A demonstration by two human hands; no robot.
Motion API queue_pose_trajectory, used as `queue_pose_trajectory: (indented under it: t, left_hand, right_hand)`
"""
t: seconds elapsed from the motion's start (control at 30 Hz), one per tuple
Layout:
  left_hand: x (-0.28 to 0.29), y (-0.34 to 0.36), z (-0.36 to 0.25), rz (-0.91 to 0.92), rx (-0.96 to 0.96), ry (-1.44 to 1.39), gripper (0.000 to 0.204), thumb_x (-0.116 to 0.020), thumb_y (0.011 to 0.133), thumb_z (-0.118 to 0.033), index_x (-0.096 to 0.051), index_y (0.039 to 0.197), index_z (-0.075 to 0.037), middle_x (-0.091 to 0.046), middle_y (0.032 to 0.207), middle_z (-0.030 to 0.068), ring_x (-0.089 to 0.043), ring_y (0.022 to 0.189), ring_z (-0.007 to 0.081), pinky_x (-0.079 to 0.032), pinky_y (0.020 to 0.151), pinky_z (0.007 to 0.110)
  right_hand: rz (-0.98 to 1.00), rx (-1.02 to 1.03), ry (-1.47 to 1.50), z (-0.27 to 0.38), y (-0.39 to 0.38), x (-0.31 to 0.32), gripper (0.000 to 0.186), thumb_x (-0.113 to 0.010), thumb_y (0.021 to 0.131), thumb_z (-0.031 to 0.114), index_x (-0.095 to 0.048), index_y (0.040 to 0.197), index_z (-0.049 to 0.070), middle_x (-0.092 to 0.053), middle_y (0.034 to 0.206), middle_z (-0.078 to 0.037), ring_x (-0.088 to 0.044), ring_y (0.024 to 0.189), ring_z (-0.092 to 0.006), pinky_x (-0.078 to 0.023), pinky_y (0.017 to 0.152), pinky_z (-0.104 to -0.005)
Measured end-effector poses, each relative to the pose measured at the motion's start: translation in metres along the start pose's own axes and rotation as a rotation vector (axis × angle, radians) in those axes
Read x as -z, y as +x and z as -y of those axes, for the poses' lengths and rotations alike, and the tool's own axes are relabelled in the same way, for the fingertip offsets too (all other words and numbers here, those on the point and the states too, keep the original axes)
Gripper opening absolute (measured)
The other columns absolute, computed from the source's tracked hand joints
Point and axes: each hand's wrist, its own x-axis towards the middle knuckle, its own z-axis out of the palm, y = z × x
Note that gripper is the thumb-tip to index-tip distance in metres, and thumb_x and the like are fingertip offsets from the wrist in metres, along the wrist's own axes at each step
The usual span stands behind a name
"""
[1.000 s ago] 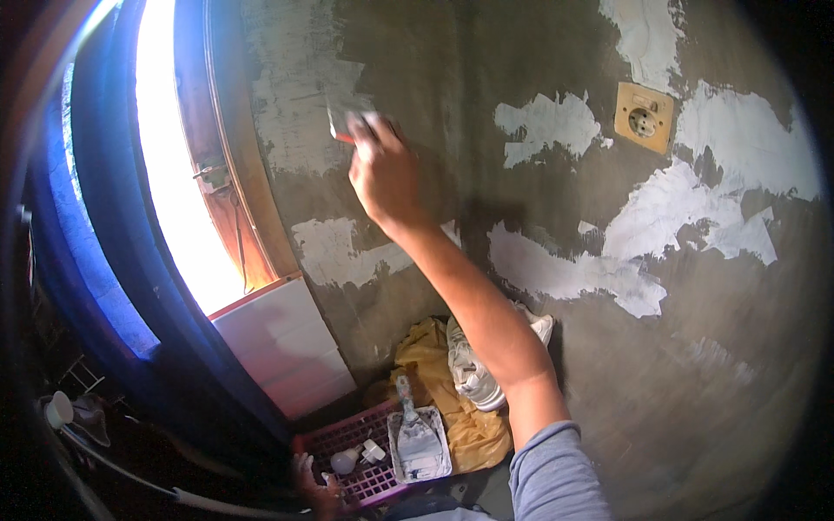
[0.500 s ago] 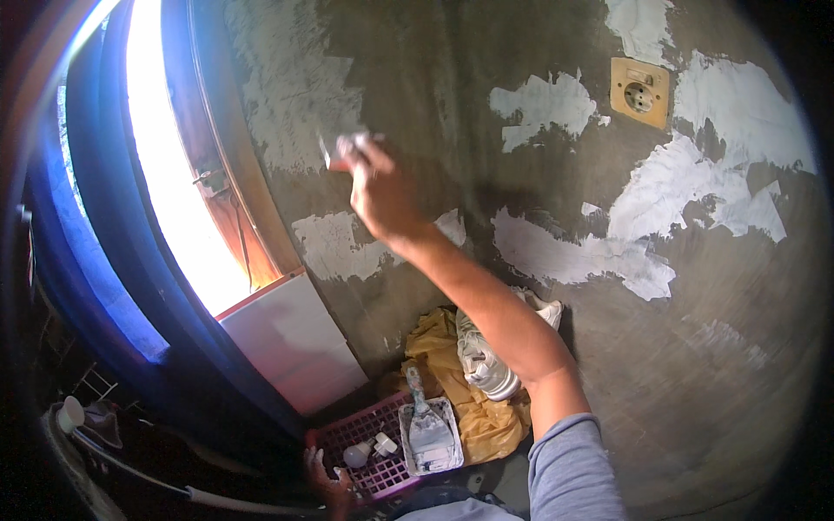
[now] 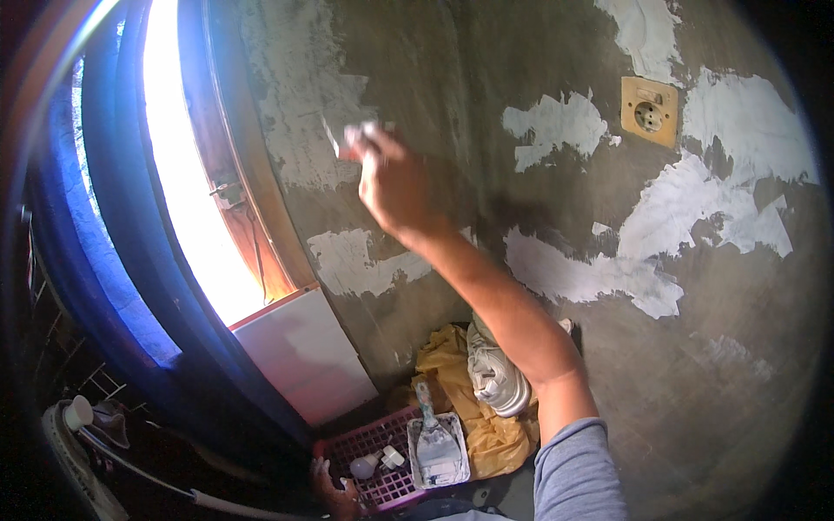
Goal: The person applies white plaster to a concrete wall using a putty knife and a plastic container.
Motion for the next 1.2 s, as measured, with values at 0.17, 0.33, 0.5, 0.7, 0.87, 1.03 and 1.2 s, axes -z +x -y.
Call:
queue_pose_trajectory:
  t: [0.17, 0.33, 0.5, 0.7, 0.87, 1.03, 1.2]
  left_hand:
    - [0.003, 0.006, -0.011, -0.067, -0.06, -0.004, 0.047, -0.067, 0.068, -0.008, -0.057, 0.113, 0.002, -0.057, 0.12, 0.0217, -0.051, 0.116, 0.0404, -0.039, 0.102, 0.048]
    - [0.0, -0.003, -0.002, 0.013, 0.015, 0.03, 0.052, -0.062, 0.064, -0.007, -0.053, 0.114, 0.005, -0.054, 0.122, 0.0243, -0.047, 0.12, 0.0429, -0.035, 0.105, 0.051]
    - [0.002, -0.003, -0.001, 0.027, 0.033, 0.04, 0.054, -0.062, 0.065, -0.007, -0.053, 0.116, 0.005, -0.053, 0.124, 0.0243, -0.047, 0.121, 0.0425, -0.035, 0.105, 0.051]
    - [0.004, 0.0, -0.003, 0.015, -0.021, 0.045, 0.054, -0.063, 0.064, -0.006, -0.053, 0.116, 0.005, -0.053, 0.124, 0.0248, -0.047, 0.121, 0.0436, -0.035, 0.105, 0.051]
    - [-0.001, -0.007, 0.004, 0.035, 0.019, 0.067, 0.056, -0.065, 0.063, -0.005, -0.052, 0.116, 0.005, -0.053, 0.124, 0.0241, -0.047, 0.121, 0.0433, -0.036, 0.104, 0.051]
    - [0.006, 0.001, -0.009, 0.021, 0.032, 0.041, 0.053, -0.062, 0.064, -0.005, -0.053, 0.115, 0.005, -0.054, 0.123, 0.0236, -0.047, 0.12, 0.0427, -0.036, 0.104, 0.05]
    - [0.002, 0.003, -0.002, -0.007, -0.006, 0.045, 0.05, -0.058, 0.065, -0.007, -0.053, 0.114, 0.004, -0.055, 0.121, 0.023, -0.048, 0.119, 0.0423, -0.037, 0.103, 0.052]
  right_hand:
    - [-0.108, 0.118, -0.104, -0.027, 0.083, -0.014, 0.033, -0.054, 0.074, -0.012, -0.064, 0.103, 0.0, -0.065, 0.093, -0.01, -0.064, 0.085, -0.0284, -0.054, 0.072, -0.0365]
    - [0.095, 0.108, -0.098, -0.004, 0.066, -0.027, 0.031, -0.054, 0.077, -0.009, -0.064, 0.104, 0.001, -0.063, 0.101, -0.01, -0.062, 0.093, -0.0275, -0.055, 0.075, -0.0361]
    - [0.271, 0.175, -0.069, 0.034, -0.014, -0.023, 0.028, -0.054, 0.077, -0.003, -0.06, 0.104, -0.003, -0.059, 0.107, -0.015, -0.056, 0.105, -0.0284, -0.055, 0.079, -0.0344]
    - [0.035, 0.145, -0.039, 0.019, 0.028, -0.016, 0.029, -0.052, 0.076, -0.007, -0.063, 0.101, 0.004, -0.061, 0.102, -0.012, -0.061, 0.094, -0.0302, -0.054, 0.077, -0.037]
    - [0.079, 0.169, -0.087, 0.011, 0.076, -0.023, 0.029, -0.053, 0.075, -0.009, -0.063, 0.1, 0.003, -0.061, 0.102, -0.01, -0.061, 0.091, -0.0293, -0.054, 0.075, -0.0372]
    - [0.264, 0.207, -0.038, 0.036, -0.002, -0.022, 0.021, -0.054, 0.083, 0.003, -0.062, 0.102, 0.001, -0.058, 0.108, -0.013, -0.057, 0.103, -0.0283, -0.054, 0.078, -0.0371]
    - [0.434, 0.14, -0.01, 0.053, -0.056, -0.001, 0.022, -0.057, 0.077, 0.0, -0.064, 0.098, 0.004, -0.058, 0.107, -0.013, -0.056, 0.106, -0.0283, -0.054, 0.08, -0.0359]
